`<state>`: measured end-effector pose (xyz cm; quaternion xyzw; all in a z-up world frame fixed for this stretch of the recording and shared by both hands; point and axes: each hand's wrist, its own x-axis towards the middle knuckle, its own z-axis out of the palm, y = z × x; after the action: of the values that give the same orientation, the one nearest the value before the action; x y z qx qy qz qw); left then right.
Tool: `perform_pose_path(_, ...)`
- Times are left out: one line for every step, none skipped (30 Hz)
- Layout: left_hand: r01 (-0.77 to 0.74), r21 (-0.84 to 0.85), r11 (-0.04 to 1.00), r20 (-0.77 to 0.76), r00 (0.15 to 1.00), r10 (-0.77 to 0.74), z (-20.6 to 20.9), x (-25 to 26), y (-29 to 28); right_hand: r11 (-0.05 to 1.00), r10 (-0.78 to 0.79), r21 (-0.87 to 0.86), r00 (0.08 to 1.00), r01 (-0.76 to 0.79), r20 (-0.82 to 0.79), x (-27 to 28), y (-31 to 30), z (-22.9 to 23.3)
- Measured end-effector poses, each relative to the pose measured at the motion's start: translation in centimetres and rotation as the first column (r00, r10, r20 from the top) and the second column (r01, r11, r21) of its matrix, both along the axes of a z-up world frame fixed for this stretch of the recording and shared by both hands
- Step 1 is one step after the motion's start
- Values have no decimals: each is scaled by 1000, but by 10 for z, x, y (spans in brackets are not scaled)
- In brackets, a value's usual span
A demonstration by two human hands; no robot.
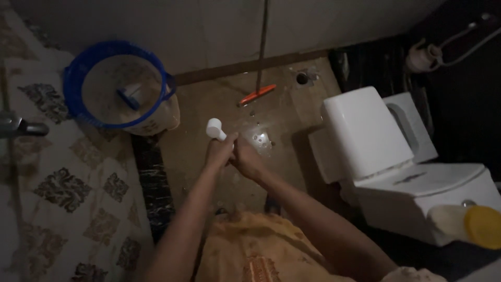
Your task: Cleaning a bathroom floor and testing a hand-held bidet spray nozzle.
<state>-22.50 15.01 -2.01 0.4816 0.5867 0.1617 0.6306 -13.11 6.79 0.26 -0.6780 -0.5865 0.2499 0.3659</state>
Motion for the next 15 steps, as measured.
perform_pose_path(-6, -9, 1000, 49, 999, 7, 2, 1, -1, 997, 11, -68, 988, -22, -157, 1, 0, 5)
perform_pose_path(-12, -17, 1000, 98, 995, 14, 4, 4, -3, 989, 11, -135, 951, -55, -308, 3, -1, 11)
perform_pose_path(-37, -11, 999, 101, 994, 38, 12, 9, -8, 989, 37, -128, 951, -79, -306, 11, -1, 5)
perform_pose_path(-54, -27, 998, 90, 994, 56, 21, 14, -14, 974, 22, -216, 977, -69, -210, 20, -2, -1)
perform_pose_path(-83, -42, 996, 80, 993, 86, 30, 17, -19, 953, 28, -297, 994, -60, -109, 28, -1, -6)
perform_pose_path(-120, -35, 992, 84, 989, 123, 18, 29, -22, 952, 67, -290, 992, -95, -106, 39, -5, -13)
perform_pose_path(-79, -16, 997, -15, 997, 79, 5, 36, -24, 959, 194, -221, 980, -179, 45, 46, -6, -19)
perform_pose_path(-37, -7, 999, -115, 993, 36, -7, 43, -25, 949, 302, -158, 932, -273, 200, 53, -8, -26)
perform_pose_path(-89, 0, 996, -115, 989, 89, -15, 51, -35, 934, 349, -151, 915, -323, 203, 60, -10, -25)
perform_pose_path(-130, 93, 987, -120, 983, 141, -23, 60, -44, 939, 300, -233, 934, -254, 192, 68, -13, -24)
perform_pose_path(-167, 187, 968, -126, 973, 192, -30, 70, -53, 933, 247, -311, 950, -181, 190, 76, -16, -22)
perform_pose_path(-216, 194, 957, -125, 962, 242, -13, 72, -62, 925, 294, -303, 937, -228, 191, 84, -18, -25)
perform_pose_path(-255, 119, 960, -81, 961, 265, 2, 75, -73, 904, 247, -390, 958, -174, 145, 91, -21, -31)
perform_pose_path(-290, 43, 956, -36, 956, 292, 16, 78, -84, 871, 195, -476, 975, -122, 108, 98, -25, -38)
perform_pose_path(-326, 46, 944, -39, 944, 327, 12, 81, -91, 866, 232, -474, 967, -157, 104, 100, -25, -45)
